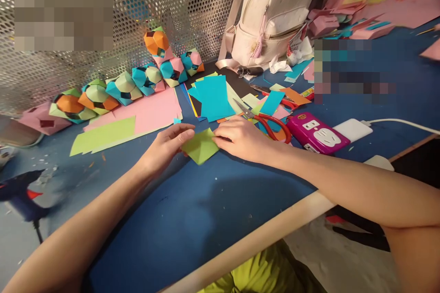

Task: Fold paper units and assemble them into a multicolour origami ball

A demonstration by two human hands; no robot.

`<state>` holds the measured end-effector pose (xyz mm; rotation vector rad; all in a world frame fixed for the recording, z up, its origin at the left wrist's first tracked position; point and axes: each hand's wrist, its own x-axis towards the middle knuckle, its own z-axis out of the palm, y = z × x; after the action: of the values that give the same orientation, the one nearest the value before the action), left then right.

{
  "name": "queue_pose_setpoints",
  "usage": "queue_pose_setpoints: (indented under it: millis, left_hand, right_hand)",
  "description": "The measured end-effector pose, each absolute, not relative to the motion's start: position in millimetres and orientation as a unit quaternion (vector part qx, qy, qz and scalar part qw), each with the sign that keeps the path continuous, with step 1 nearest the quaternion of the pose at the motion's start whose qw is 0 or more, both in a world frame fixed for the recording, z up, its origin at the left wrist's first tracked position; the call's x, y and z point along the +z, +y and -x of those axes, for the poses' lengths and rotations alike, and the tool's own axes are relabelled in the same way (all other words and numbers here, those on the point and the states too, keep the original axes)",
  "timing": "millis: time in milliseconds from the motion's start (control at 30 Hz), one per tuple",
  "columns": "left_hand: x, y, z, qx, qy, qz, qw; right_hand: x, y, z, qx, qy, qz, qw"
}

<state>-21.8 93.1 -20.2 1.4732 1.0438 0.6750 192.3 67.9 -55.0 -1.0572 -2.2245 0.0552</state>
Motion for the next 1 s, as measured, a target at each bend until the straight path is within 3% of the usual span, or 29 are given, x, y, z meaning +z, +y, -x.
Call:
queue_pose_setpoints:
  millis: [133,233,433,600,700,833,1000]
  left_hand:
    - [-23,93,24,0.254,0.451,-0.678,0.522]
    - [-30,93,21,0.241,0.488,-0.7,0.462]
    - [-28,83,15,0.178,0.463,-0.681,0.539]
    - [-31,83,20,0.219,0.431,-0.83,0.279]
    - [-39,87,22,0.217,0.395,-0.865,0.219]
    - [-40,93,25,0.201,0.368,-0.877,0.233]
    - [-34,103,30,0.165,0.381,-0.845,0.337]
  right_hand:
    - [-46,59,-194,0.006,-0.844,0.421,0.332]
    - [-47,58,-191,0.067,-0.833,0.432,0.339]
    - [-51,63,-184,0.226,-0.757,0.489,0.369]
    - [-54,62,-187,0.239,-0.778,0.465,0.349]
    - [-60,61,-189,0.192,-0.817,0.41,0.357]
    - [-68,59,-192,0.111,-0.869,0.326,0.356]
    - [-68,56,-194,0.071,-0.901,0.271,0.332]
